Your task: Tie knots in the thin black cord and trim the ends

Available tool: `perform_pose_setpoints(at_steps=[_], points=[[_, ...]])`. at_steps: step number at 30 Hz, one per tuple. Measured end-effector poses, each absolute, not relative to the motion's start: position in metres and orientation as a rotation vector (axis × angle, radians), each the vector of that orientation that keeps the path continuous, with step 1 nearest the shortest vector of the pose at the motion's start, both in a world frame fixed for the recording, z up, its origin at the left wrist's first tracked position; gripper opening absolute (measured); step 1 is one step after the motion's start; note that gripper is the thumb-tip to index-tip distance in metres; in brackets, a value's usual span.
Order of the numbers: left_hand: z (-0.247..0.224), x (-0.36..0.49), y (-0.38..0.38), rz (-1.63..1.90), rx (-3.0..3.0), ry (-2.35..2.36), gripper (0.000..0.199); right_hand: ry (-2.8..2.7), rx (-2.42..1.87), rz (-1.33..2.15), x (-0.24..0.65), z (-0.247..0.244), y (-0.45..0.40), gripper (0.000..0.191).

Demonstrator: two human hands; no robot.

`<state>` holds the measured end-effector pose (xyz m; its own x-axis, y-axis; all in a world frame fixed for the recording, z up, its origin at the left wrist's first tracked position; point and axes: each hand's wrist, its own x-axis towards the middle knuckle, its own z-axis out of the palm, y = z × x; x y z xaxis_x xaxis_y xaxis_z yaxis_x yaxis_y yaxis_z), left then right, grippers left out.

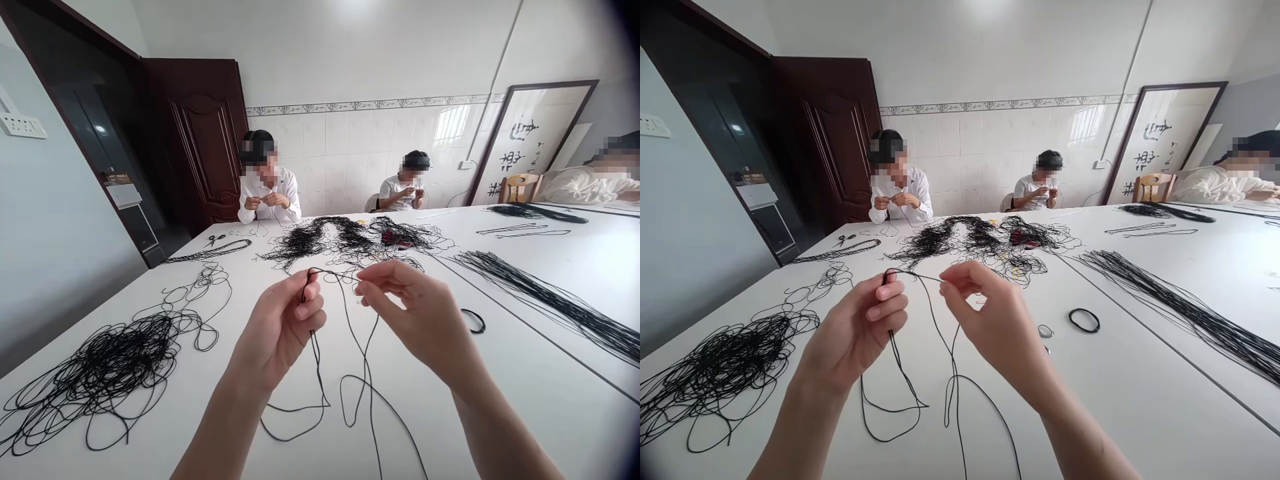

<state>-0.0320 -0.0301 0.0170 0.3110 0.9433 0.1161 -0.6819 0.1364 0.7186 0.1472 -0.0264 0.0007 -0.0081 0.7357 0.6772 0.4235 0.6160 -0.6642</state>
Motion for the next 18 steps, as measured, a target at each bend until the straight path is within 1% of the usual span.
perform_pose_setpoints(at_steps=[2, 4, 7, 9, 13, 18], points=[[0.017, -0.032, -0.029, 1.310, 0.803, 0.469, 0.011, -1.612, -1.011, 0.119, 0.152, 0.002, -0.034, 0.003], [0.015, -0.032, -0.028, 1.352, 0.893, 0.548, 0.012, -1.710, -0.969, -0.047, 0.155, 0.004, -0.041, 0.005], [0.011, -0.030, -0.028, 1.302, 1.082, 0.688, 0.016, -1.927, -0.813, -0.219, 0.157, 0.007, -0.048, 0.011], [0.009, -0.027, -0.029, 1.261, 1.200, 0.785, 0.018, -1.950, -0.741, -0.321, 0.155, 0.008, -0.048, 0.012], [0.011, -0.022, -0.034, 1.200, 1.324, 0.931, 0.018, -1.878, -0.732, -0.400, 0.152, 0.009, -0.043, 0.010], [0.020, -0.017, -0.039, 1.139, 1.427, 1.080, 0.011, -1.891, -0.733, -0.396, 0.153, 0.008, -0.042, 0.011]])
